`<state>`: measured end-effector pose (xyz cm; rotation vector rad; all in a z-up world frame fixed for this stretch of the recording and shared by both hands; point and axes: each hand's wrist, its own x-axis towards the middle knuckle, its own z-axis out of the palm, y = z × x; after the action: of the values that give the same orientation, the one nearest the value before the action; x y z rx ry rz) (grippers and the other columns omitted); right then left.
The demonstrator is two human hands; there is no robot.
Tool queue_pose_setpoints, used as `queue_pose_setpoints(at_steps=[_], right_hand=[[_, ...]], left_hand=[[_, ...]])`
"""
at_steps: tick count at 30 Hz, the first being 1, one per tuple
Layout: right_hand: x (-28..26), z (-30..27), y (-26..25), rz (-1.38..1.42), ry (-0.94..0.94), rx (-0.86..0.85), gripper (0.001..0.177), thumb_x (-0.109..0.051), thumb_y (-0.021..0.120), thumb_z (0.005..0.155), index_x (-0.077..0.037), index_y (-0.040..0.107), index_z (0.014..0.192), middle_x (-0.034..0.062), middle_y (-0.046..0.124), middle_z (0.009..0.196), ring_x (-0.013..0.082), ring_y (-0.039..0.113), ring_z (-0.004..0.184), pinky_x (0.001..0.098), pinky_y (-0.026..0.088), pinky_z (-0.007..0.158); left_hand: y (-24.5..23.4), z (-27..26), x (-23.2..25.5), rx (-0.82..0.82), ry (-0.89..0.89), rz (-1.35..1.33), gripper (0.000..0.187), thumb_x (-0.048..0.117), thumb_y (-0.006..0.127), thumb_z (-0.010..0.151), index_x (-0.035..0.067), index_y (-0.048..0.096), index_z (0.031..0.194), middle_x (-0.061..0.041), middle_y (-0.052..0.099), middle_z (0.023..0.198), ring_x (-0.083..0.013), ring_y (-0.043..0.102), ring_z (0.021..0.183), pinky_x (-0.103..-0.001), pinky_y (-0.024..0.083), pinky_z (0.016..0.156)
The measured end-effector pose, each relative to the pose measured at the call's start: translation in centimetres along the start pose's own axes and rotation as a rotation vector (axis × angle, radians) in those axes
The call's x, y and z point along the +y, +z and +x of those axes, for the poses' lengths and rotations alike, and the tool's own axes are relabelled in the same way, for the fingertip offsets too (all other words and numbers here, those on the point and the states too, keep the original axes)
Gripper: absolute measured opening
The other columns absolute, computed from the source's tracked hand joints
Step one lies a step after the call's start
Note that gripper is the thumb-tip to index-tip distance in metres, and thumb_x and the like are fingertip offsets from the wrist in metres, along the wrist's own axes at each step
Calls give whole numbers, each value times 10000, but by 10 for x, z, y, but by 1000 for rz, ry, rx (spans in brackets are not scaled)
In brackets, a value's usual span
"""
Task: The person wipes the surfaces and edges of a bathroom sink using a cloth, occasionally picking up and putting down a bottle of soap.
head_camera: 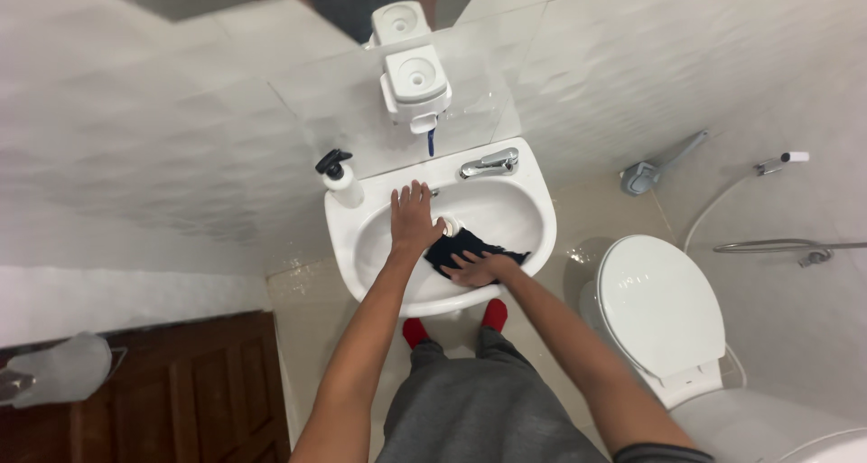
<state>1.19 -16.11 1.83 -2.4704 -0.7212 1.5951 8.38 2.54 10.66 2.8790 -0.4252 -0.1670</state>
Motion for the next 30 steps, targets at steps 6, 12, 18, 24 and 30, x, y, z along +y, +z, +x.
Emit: queue_pose_setpoints(at_steps=[6,12,18,24,30], right_hand=[[96,-16,2,-356,329,224,630,-571,339,1025,-446,196,1626,-27,71,1744,251,36,1604,531,-11,1274],[76,4,1,-287,501,605,640,-597,349,1027,-369,247,1616,-22,114,1726,183,3,1584,482,-143,1226],[51,-10,-11,-21,288,-118,706,-716,174,992,-426,194,1636,-58,66,1748,243,40,1615,662,-48,1245],[-38,29,-16,88,-48,-33,742,-729,151,964,-423,82,1636,-28,9,1741,298,-15,1602,719,-15,1212],[-53,39,-10,61,-59,27,717,-668,240,991,-469,-22,1628,-19,-119,1741,305,-110,1597,697,-14,1219]], left_hand=[[2,-6,-7,15,8,-136,1011,357,808,726,51,339,1568,-165,321,1618,-353,286,1495,-496,200,1223],[0,-1,-7,18,1,-155,996,361,821,727,66,356,1557,-150,346,1624,-348,302,1504,-483,214,1237],[9,0,-12,50,17,-156,941,329,806,756,62,377,1550,-171,368,1613,-361,323,1489,-497,238,1220],[16,0,-24,89,45,-231,840,306,761,820,108,396,1549,-133,374,1628,-342,335,1499,-489,254,1225],[22,-3,-34,86,59,-229,852,299,749,835,152,362,1580,-108,341,1648,-321,320,1508,-488,251,1229]])
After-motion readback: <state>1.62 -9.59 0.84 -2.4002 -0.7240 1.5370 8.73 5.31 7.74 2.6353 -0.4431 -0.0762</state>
